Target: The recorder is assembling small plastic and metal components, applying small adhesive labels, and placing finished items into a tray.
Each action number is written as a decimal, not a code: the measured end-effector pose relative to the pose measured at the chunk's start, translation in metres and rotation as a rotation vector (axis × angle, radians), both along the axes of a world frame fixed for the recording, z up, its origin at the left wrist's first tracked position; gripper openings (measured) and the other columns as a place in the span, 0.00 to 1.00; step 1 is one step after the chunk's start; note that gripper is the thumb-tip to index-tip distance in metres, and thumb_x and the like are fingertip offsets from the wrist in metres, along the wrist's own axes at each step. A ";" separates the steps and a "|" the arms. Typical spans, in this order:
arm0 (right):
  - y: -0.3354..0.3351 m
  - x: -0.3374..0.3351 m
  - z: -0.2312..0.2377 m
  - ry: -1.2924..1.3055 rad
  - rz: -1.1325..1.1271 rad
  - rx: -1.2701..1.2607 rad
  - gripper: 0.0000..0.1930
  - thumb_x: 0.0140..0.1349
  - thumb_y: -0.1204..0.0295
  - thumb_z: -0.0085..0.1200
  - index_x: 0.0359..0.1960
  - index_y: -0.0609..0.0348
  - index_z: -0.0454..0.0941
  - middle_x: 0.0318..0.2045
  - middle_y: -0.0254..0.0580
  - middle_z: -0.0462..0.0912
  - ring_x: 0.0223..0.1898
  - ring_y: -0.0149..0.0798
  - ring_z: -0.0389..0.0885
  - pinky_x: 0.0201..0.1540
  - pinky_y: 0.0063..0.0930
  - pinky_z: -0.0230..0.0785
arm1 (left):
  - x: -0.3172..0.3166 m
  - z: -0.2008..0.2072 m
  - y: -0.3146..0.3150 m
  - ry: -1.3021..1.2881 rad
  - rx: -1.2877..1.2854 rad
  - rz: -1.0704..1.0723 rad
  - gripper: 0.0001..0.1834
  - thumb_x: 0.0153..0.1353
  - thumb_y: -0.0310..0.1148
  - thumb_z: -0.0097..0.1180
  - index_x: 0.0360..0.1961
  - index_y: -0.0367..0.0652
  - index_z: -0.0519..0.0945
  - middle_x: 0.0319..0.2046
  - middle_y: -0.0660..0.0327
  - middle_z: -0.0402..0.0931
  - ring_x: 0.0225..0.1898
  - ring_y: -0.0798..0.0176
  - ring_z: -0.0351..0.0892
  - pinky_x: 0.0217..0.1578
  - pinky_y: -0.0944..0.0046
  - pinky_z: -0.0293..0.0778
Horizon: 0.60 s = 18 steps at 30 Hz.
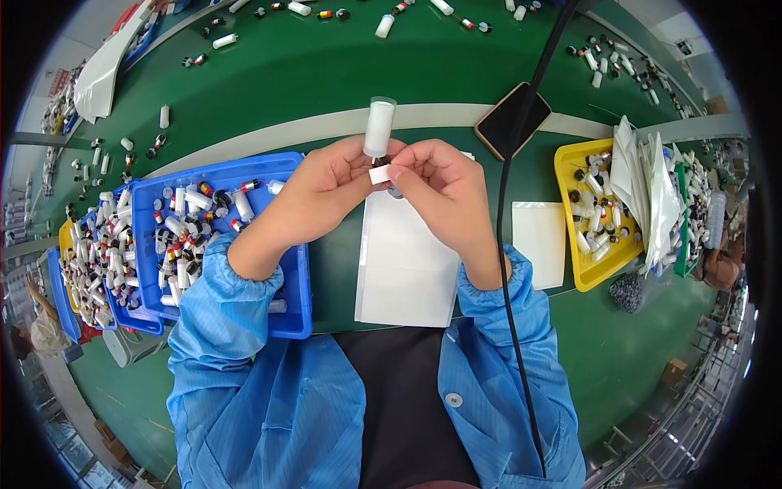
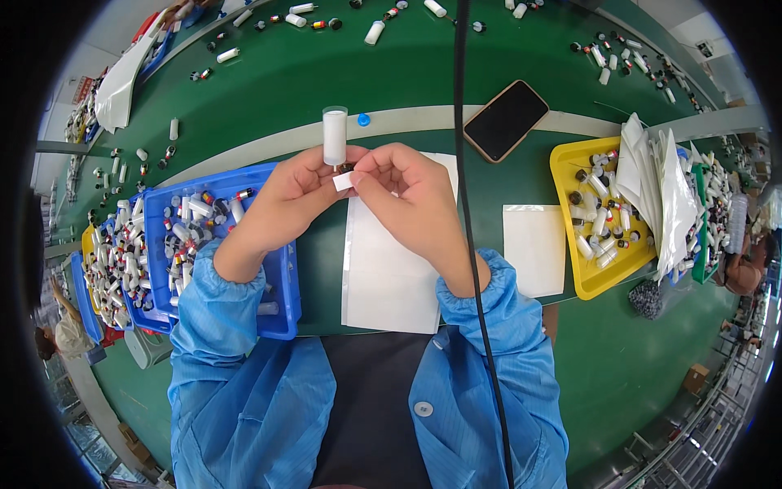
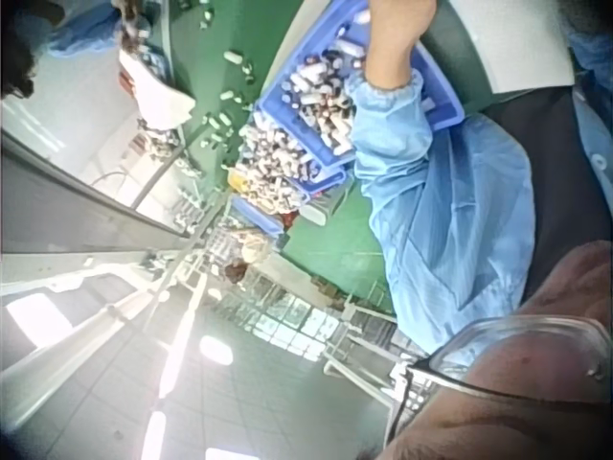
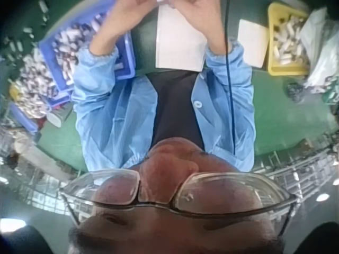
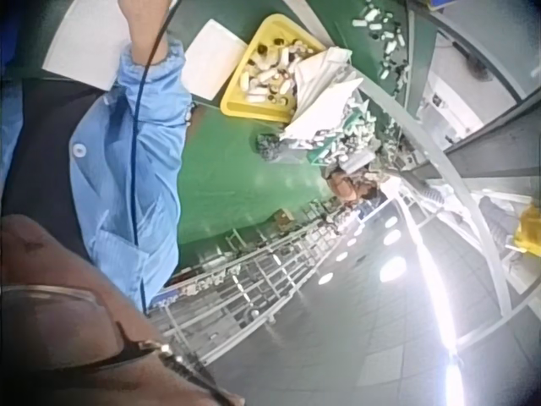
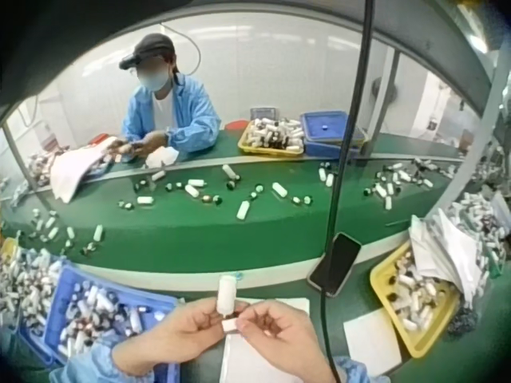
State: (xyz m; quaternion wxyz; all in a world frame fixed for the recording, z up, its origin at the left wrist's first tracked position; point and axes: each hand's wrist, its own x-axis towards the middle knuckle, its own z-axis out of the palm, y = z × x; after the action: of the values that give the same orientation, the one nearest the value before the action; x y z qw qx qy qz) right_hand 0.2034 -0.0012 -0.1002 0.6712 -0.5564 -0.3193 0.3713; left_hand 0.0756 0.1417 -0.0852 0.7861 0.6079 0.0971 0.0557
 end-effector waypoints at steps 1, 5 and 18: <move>0.000 -0.002 -0.003 -0.025 -0.026 0.020 0.03 0.63 0.81 0.58 0.38 0.66 0.79 0.33 0.36 0.85 0.35 0.25 0.83 0.37 0.19 0.73 | 0.000 0.000 0.000 0.002 -0.002 -0.001 0.21 0.70 0.19 0.48 0.64 0.31 0.68 0.57 0.55 0.76 0.59 0.63 0.75 0.61 0.62 0.71; 0.002 -0.006 -0.009 -0.143 -0.080 0.047 0.04 0.62 0.82 0.58 0.37 0.66 0.79 0.34 0.40 0.85 0.35 0.26 0.84 0.35 0.20 0.74 | -0.004 -0.004 0.006 0.015 0.005 -0.056 0.22 0.71 0.21 0.48 0.65 0.31 0.68 0.57 0.55 0.76 0.60 0.63 0.75 0.62 0.62 0.70; -0.007 0.014 -0.013 0.413 0.187 0.100 0.20 0.59 0.76 0.67 0.50 0.59 0.71 0.38 0.35 0.79 0.41 0.28 0.82 0.40 0.22 0.73 | -0.007 0.013 -0.002 -0.012 0.019 -0.159 0.24 0.73 0.23 0.48 0.68 0.32 0.66 0.58 0.55 0.76 0.59 0.65 0.74 0.62 0.64 0.67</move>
State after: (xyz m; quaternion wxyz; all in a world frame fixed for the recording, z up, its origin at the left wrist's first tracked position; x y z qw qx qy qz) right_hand 0.2178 -0.0078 -0.1130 0.7118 -0.4026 -0.2435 0.5215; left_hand 0.0688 0.1402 -0.0725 0.7827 0.6209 0.0434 -0.0026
